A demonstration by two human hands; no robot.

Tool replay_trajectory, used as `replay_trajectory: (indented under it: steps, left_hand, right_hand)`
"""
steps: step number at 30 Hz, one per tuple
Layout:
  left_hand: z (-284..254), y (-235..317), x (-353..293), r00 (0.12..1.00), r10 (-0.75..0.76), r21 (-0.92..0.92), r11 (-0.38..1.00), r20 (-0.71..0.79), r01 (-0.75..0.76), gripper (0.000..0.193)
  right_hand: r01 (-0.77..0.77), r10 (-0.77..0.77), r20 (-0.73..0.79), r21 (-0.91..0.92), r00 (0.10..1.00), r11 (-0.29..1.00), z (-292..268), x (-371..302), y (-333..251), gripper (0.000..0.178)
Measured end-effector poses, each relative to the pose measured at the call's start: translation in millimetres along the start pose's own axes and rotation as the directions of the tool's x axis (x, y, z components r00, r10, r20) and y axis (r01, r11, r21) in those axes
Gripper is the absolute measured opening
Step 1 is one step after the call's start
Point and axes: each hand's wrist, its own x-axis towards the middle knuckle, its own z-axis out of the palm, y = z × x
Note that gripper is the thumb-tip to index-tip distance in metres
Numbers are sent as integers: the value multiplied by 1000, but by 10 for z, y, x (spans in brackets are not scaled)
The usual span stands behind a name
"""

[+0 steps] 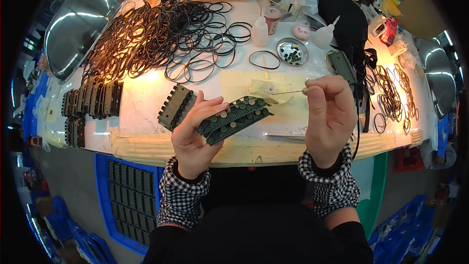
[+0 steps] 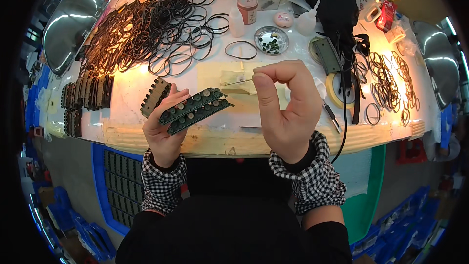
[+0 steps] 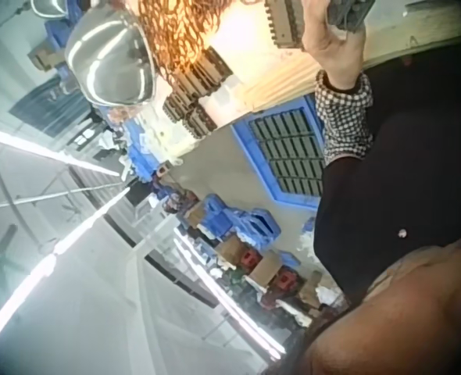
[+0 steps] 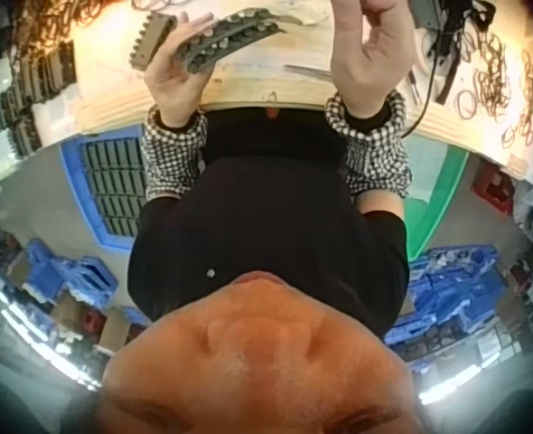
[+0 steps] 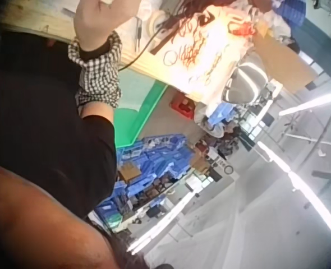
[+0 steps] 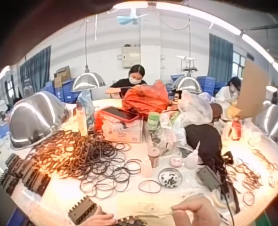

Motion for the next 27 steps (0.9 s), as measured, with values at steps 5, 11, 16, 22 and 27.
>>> replay_trajectory:
  steps: [5,11,16,22,27]
  left_hand:
    - [42,6,1,999,31,58,998,38,-33,42]
    - [43,37,10,998,30,75,997,50,-33,42]
    - [33,43,5,998,21,100,995,55,-27,42]
    - [31,23,11,998,28,118,992,59,-35,41]
    - [35,28,19,998,41,118,992,56,-47,40]
  right_hand:
    - [-225,198,128,255,972,940,124,-108,-54,17]
    - [-272,239,151,255,959,928,164,-125,-51,17]
    - [-264,231,158,245,960,933,168,-126,-31,16]
    - [-262,226,165,243,960,934,164,-136,0,16]
    - [-289,252,164,275,954,917,185,-124,-31,15]
